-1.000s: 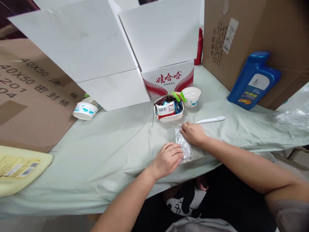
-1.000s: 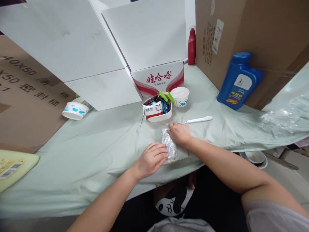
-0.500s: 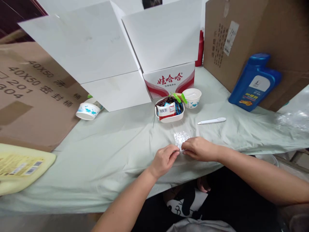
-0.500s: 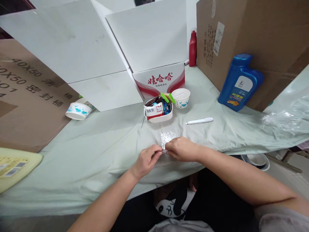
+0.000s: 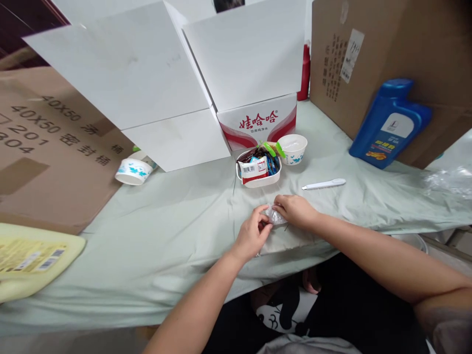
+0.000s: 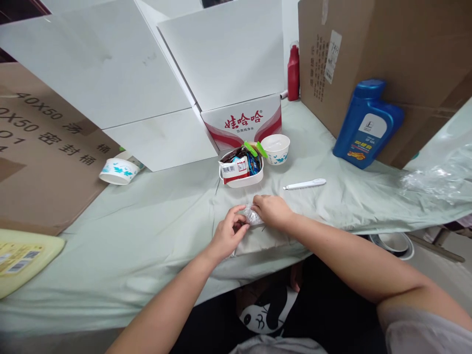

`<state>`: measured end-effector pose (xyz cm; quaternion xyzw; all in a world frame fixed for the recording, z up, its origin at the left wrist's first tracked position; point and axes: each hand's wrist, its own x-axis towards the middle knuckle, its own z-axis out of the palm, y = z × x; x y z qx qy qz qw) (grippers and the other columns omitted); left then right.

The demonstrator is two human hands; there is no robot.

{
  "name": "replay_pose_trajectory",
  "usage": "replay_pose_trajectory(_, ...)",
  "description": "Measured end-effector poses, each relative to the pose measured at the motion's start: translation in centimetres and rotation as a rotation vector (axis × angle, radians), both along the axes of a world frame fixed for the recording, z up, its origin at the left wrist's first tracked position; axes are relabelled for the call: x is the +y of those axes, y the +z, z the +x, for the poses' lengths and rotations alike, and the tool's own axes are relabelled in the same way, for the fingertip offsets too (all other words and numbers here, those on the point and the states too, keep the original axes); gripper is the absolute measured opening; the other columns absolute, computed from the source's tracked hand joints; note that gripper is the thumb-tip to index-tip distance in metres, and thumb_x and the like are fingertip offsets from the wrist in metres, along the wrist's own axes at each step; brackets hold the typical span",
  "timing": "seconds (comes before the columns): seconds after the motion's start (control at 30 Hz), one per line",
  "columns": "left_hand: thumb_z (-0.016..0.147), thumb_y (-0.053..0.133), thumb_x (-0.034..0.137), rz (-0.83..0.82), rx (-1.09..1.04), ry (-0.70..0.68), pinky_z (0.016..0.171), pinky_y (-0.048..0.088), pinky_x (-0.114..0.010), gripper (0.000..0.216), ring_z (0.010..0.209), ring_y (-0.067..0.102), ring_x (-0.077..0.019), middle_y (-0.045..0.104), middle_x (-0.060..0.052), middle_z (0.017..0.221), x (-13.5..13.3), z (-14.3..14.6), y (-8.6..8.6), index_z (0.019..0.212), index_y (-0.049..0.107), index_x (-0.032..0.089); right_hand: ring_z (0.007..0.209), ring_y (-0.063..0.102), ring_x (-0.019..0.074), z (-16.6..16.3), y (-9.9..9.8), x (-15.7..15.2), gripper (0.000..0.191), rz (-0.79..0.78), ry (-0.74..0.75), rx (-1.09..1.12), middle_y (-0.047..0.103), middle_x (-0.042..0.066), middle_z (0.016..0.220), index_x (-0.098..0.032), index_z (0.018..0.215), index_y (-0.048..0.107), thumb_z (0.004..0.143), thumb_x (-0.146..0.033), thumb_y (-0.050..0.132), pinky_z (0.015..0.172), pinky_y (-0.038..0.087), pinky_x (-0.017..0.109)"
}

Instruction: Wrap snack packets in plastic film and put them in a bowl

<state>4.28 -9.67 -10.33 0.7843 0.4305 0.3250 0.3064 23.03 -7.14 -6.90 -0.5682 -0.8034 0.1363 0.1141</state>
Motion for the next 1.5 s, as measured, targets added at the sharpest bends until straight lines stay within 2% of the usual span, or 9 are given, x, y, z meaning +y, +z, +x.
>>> replay_pose_trajectory(0.3, 0.088, 0.050, 0.014, 0.472, 0.360, -0.062, 0.088, 0.051, -0.043, 0.024, 0.102, 0.056, -0.0257, 0.060, -0.012, 0.114, -0.6, 0.2, 0.1, 0.110, 0.060, 0.015, 0.086, 0.067, 0.0258, -1.3, -0.6, -0.2, 0.028, 0.038, -0.054, -0.185, 0.070, 0.013, 0.098, -0.014, 0.108, 0.056, 0.098, -0.033, 0.037, 0.067, 0.043, 0.030)
replay_pose_trajectory(0.63, 0.089, 0.051, 0.016, 0.444, 0.479, -0.053, 0.091, 0.049, -0.045, 0.028, 0.110, 0.052, -0.0264, 0.061, -0.010, 0.119, -0.3, 0.4, 0.0, 0.114, 0.063, 0.020, 0.097, 0.062, 0.0298, 2.1, -0.5, 2.3, 0.024, 0.207, -0.216, -0.196, 0.065, 0.020, 0.106, -0.010, 0.106, 0.062, 0.094, -0.022, 0.045, 0.081, 0.047, 0.038)
replay_pose_trajectory(0.83, 0.086, 0.054, 0.017, 0.397, 0.466, -0.027, 0.101, 0.042, -0.054, 0.033, 0.130, 0.041, -0.0325, 0.052, -0.011, 0.137, -0.2, 0.1, -0.8, 0.119, 0.055, 0.022, 0.121, 0.053, 0.0278, 1.8, -2.2, -0.3, 0.032, 0.321, 0.367, 0.068, 0.061, 0.013, 0.127, -0.016, 0.117, 0.064, 0.088, -0.028, 0.058, 0.102, 0.042, 0.044)
replay_pose_trajectory(0.97, 0.083, 0.056, 0.018, 0.355, 0.255, 0.072, 0.098, 0.046, -0.049, 0.034, 0.118, 0.052, -0.0280, 0.057, -0.013, 0.124, 0.0, -0.3, -1.2, 0.116, 0.048, 0.017, 0.121, 0.055, 0.0253, 1.5, -3.4, -0.9, 0.034, 0.303, 0.433, 0.032, 0.064, 0.012, 0.126, -0.015, 0.118, 0.065, 0.088, -0.012, 0.050, 0.100, 0.045, 0.041)
replay_pose_trajectory(1.07, 0.082, 0.057, 0.018, 0.336, 0.220, 0.070, 0.095, 0.047, -0.047, 0.026, 0.111, 0.055, -0.0266, 0.059, -0.011, 0.115, -0.1, -0.5, -0.9, 0.108, 0.052, 0.018, 0.111, 0.061, 0.0217, 3.3, -0.9, 1.4, 0.035, 0.475, 0.331, 0.122, 0.068, 0.011, 0.119, -0.018, 0.114, 0.067, 0.088, -0.008, 0.045, 0.095, 0.049, 0.036)
replay_pose_trajectory(1.23, 0.080, 0.058, 0.016, 0.304, 0.332, 0.008, 0.097, 0.045, -0.048, 0.019, 0.114, 0.050, -0.0281, 0.057, -0.009, 0.114, -0.3, -0.2, 0.1, 0.099, 0.058, 0.020, 0.123, 0.050, 0.0257, 6.6, 5.9, 9.3, 0.036, 0.889, -0.099, 0.179, 0.059, 0.013, 0.131, -0.018, 0.123, 0.062, 0.094, -0.017, 0.040, 0.103, 0.040, 0.043)
replay_pose_trajectory(1.3, 0.081, 0.057, 0.017, 0.291, 0.343, 0.005, 0.097, 0.045, -0.048, 0.019, 0.115, 0.049, -0.0275, 0.056, -0.009, 0.115, -0.3, -0.2, 0.3, 0.100, 0.058, 0.020, 0.128, 0.044, 0.0281, 7.0, 7.0, 12.3, 0.039, 0.744, -0.230, 0.026, 0.052, 0.015, 0.139, -0.015, 0.129, 0.058, 0.096, -0.021, 0.036, 0.105, 0.036, 0.045)
replay_pose_trajectory(1.4, 0.083, 0.058, 0.020, 0.284, 0.352, -0.003, 0.098, 0.045, -0.048, 0.018, 0.115, 0.049, -0.0271, 0.056, -0.009, 0.117, -0.3, -0.4, 0.3, 0.102, 0.058, 0.020, 0.124, 0.048, 0.0287, 7.1, 6.4, 15.0, 0.043, 0.314, -0.239, -0.242, 0.056, 0.015, 0.136, -0.017, 0.128, 0.060, 0.100, -0.035, 0.032, 0.099, 0.038, 0.042)
replay_pose_trajectory(1.5, 0.083, 0.057, 0.018, 0.299, 0.360, 0.004, 0.098, 0.046, -0.048, 0.019, 0.117, 0.050, -0.0273, 0.056, -0.009, 0.118, -0.5, -0.4, 0.1, 0.102, 0.058, 0.020, 0.117, 0.053, 0.0262, 7.6, 5.0, 15.4, 0.044, 0.198, -0.193, -0.327, 0.063, 0.010, 0.127, -0.024, 0.124, 0.063, 0.098, -0.045, 0.034, 0.096, 0.038, 0.040)
